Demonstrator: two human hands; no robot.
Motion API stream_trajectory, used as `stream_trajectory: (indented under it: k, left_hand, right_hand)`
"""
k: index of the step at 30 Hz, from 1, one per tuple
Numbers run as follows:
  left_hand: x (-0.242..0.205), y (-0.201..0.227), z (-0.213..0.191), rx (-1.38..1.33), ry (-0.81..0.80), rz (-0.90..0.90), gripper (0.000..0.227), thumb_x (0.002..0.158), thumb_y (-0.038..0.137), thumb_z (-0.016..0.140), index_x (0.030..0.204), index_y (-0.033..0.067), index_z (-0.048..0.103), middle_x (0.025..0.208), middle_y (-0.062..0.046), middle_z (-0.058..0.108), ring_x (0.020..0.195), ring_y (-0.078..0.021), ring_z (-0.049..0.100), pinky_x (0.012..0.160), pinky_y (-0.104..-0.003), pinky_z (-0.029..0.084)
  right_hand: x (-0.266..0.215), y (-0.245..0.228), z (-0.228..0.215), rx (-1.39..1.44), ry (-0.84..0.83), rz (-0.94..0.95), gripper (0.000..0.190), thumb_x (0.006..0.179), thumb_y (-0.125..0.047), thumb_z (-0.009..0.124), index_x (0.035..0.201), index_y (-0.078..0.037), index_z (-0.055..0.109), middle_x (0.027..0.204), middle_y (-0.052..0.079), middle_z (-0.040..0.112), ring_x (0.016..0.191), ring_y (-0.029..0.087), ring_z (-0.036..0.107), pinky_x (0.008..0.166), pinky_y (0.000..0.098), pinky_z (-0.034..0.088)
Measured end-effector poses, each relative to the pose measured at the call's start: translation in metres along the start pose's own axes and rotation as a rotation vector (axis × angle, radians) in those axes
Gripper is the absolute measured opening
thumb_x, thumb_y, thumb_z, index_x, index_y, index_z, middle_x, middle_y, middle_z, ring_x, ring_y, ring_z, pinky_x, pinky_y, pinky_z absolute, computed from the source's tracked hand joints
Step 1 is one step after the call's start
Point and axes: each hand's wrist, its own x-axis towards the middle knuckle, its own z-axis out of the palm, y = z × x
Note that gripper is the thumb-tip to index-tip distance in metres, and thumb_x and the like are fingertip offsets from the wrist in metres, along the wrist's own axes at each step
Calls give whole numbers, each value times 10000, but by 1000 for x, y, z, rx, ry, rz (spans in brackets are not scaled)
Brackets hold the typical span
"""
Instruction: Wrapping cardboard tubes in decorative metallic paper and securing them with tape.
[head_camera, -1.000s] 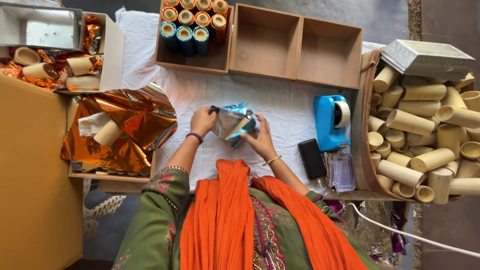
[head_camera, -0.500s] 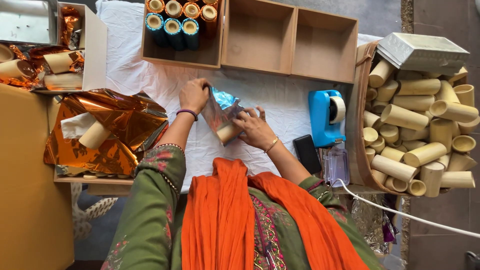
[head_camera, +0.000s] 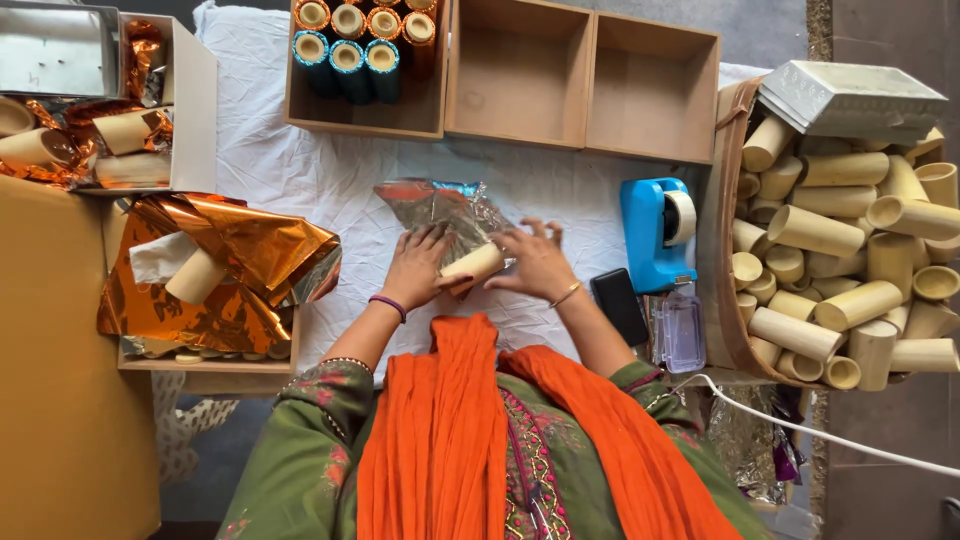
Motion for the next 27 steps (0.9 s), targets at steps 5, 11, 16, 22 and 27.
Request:
stream_trajectory:
  k: [5,11,16,22,27]
  left_hand:
    - [0,-7,4,-29,-66,-102,755,871,676,608,1413,153,573,1574,-95,459,1453,-306,371,1164,-619,205]
    - [3,-20,11,-38,3,-151,671,915,611,596,1412,161,596,1539,-95,482,1446,-309,376,1162,-641,179]
    - [7,-29,13,25,-21,-183,469,1023,428,537,1443,226,590,1564,-37,492,1491,-271,385,1222,-634,158]
    - [26,-38,2,210,-86,-157,623,947,412,586,1534,260,444,1633,-14,364,1495,-271,313,1193,-653,117]
    - [45,-49,-3,279,-145,-136,603,973,403,567,1553,356,408,1644,53,333,1529,-260,270,1188,-681,58]
  right_hand:
    - [-14,55,46,-105,128,152,613,810,-442,734,1377,-239,620,1376,3,609,1346,241,444,1077,497,233]
    - [-12,18,31,51,251,-167,519,905,-232,668,1420,-211,603,1453,-1,610,1349,197,517,1099,465,313]
    - [10,3,39,71,168,-280,489,938,-270,698,1411,-195,598,1416,17,612,1295,219,533,1035,507,371]
    - [19,16,49,197,-38,-243,531,868,-275,726,1380,-194,615,1309,53,635,1162,281,571,959,447,498]
    - [22,6,44,206,-141,-214,444,906,-318,689,1341,-244,642,1271,9,665,1137,241,617,899,456,468]
